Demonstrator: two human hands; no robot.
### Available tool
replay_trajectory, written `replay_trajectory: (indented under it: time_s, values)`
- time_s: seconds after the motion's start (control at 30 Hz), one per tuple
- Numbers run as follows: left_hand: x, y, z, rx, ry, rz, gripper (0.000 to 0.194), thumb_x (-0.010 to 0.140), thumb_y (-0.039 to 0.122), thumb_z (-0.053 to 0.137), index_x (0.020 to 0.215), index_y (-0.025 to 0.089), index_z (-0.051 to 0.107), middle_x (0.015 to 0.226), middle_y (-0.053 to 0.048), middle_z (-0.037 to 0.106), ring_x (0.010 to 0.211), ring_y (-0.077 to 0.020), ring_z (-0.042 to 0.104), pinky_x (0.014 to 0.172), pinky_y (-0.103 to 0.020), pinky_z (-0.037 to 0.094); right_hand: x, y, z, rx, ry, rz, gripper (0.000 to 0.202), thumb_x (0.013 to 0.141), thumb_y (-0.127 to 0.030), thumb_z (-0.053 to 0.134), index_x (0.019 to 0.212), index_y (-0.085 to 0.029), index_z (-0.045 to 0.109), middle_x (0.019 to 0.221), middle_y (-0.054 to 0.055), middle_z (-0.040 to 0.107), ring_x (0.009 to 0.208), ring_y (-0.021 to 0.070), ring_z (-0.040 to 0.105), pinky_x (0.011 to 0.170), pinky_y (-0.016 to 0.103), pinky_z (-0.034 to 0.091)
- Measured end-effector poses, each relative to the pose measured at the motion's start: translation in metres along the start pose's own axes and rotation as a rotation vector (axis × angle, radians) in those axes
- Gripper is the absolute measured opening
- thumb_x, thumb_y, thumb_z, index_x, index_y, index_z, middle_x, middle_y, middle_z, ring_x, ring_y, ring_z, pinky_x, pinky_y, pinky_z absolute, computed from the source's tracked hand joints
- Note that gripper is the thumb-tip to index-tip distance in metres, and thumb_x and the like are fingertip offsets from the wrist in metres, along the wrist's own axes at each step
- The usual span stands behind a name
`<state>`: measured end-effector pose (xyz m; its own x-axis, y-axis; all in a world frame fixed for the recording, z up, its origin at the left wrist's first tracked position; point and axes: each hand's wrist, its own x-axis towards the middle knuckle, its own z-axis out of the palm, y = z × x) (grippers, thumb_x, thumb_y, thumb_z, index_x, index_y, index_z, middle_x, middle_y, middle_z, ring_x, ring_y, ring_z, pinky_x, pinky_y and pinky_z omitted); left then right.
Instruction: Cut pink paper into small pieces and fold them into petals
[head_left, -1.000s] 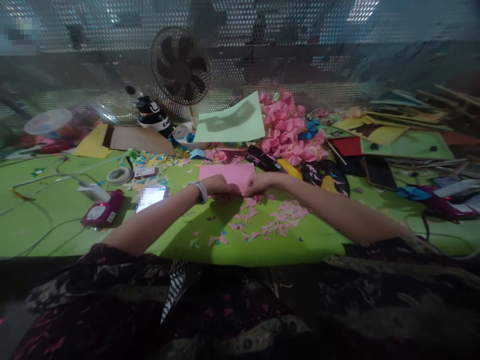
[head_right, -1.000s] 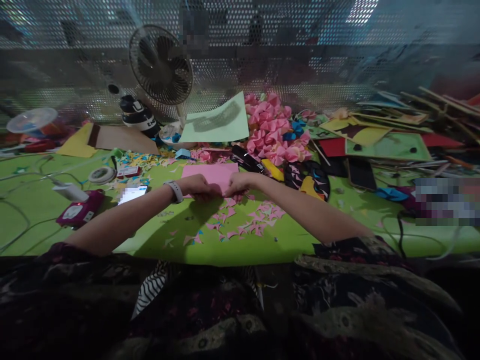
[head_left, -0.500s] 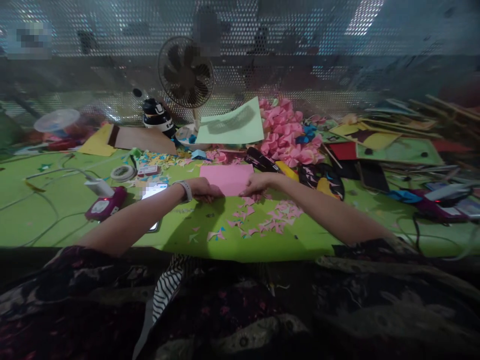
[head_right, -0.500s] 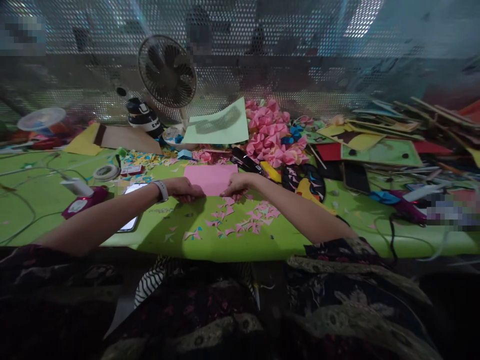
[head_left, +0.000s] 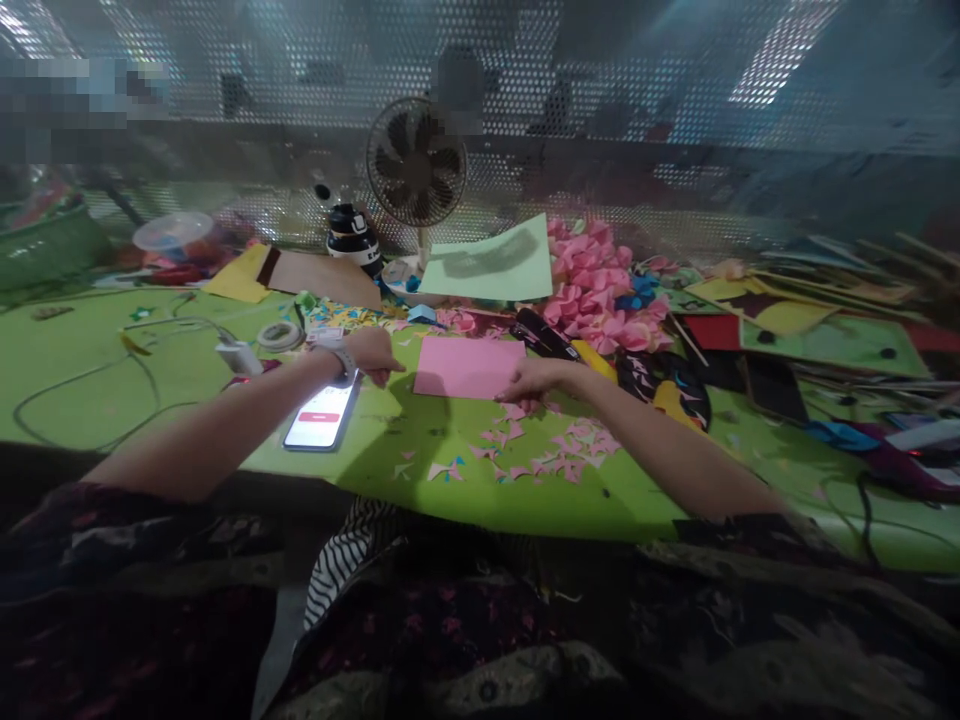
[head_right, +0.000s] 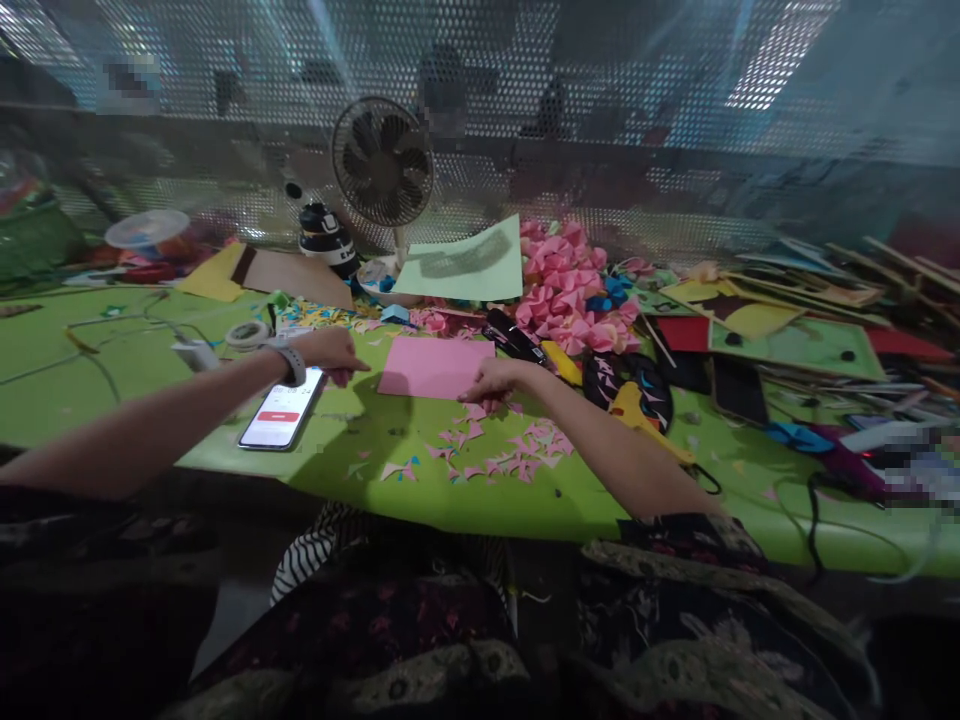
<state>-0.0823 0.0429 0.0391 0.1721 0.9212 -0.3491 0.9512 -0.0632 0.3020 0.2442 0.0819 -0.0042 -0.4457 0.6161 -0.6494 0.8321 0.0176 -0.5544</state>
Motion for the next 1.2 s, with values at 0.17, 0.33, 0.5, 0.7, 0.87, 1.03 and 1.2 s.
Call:
replay_trajectory:
  time_s: [0.17, 0.33, 0.5, 0.7, 0.87, 1.03, 1.2]
  values:
    - [-0.017, 0.066, 0.042, 0.094, 0.334, 0.209, 0.037, 0.098, 0.032, 0.046, 0.124, 0.016, 0.068, 0.127, -0.012, 0.071, 0.115, -0.0240, 0.067, 0.098, -0.035, 0.051, 0.007, -0.027, 0.007, 0.002, 0.032, -0.057, 0.037, 0.069, -0.047, 0.085, 0.068, -0.015, 0.067, 0.055, 0.001, 0.066, 0.054, 0.0132, 0.063, 0.054, 0.023, 0.051]
    - [-0.011, 0.090, 0.094, 0.213, 0.210, 0.335, 0.064, 0.102, 0.049, 0.037, 0.157, 0.017, 0.031, 0.167, -0.015, 0.022, 0.155, -0.0327, 0.016, 0.123, -0.056, 0.018, -0.015, -0.039, 0.011, -0.034, 0.125, -0.060, 0.031, 0.077, -0.038, 0.080, 0.063, -0.015, 0.064, 0.055, 0.002, 0.067, 0.057, 0.0155, 0.067, 0.060, 0.023, 0.053]
    - [-0.010, 0.087, 0.106, 0.258, 0.246, 0.372, 0.070, 0.099, 0.062, 0.033, 0.159, 0.026, 0.028, 0.167, -0.014, 0.023, 0.155, -0.0356, 0.016, 0.121, -0.062, 0.016, -0.066, -0.015, 0.000, -0.235, 0.885, 0.028, 0.027, 0.094, -0.038, 0.056, 0.085, -0.017, 0.070, 0.081, 0.009, 0.076, 0.079, 0.0224, 0.071, 0.072, 0.030, 0.052]
    - [-0.017, 0.089, 0.101, 0.264, 0.247, 0.357, 0.071, 0.097, 0.067, 0.030, 0.158, 0.030, 0.031, 0.165, -0.015, 0.028, 0.153, -0.0383, 0.021, 0.118, -0.064, 0.020, -0.096, 0.024, -0.015, -0.447, 1.252, 0.254, 0.032, 0.092, -0.046, 0.053, 0.089, -0.020, 0.072, 0.093, 0.013, 0.075, 0.093, 0.0309, 0.068, 0.078, 0.037, 0.049]
    - [-0.015, 0.087, 0.101, 0.258, 0.253, 0.376, 0.074, 0.095, 0.071, 0.028, 0.157, 0.030, 0.034, 0.164, -0.015, 0.031, 0.152, -0.0385, 0.023, 0.118, -0.063, 0.021, -0.093, 0.032, -0.013, -0.481, 0.908, 0.329, 0.027, 0.087, -0.045, 0.060, 0.094, -0.022, 0.072, 0.097, 0.010, 0.075, 0.095, 0.0297, 0.067, 0.077, 0.036, 0.048]
    - [-0.016, 0.086, 0.101, 0.262, 0.252, 0.381, 0.074, 0.096, 0.070, 0.027, 0.156, 0.029, 0.035, 0.163, -0.016, 0.032, 0.152, -0.0383, 0.023, 0.117, -0.064, 0.022, -0.081, 0.028, -0.013, -0.476, 1.008, 0.292, 0.034, 0.088, -0.033, 0.056, 0.116, -0.018, 0.067, 0.117, 0.013, 0.072, 0.108, 0.0307, 0.065, 0.085, 0.036, 0.049]
    - [-0.020, 0.088, 0.100, 0.258, 0.223, 0.359, 0.077, 0.094, 0.073, 0.025, 0.157, 0.030, 0.033, 0.163, -0.017, 0.031, 0.153, -0.0403, 0.021, 0.116, -0.066, 0.021, -0.058, 0.028, -0.004, -0.539, 0.915, 0.178, 0.036, 0.088, -0.024, 0.056, 0.121, -0.011, 0.064, 0.126, 0.019, 0.066, 0.115, 0.0314, 0.061, 0.093, 0.036, 0.046]
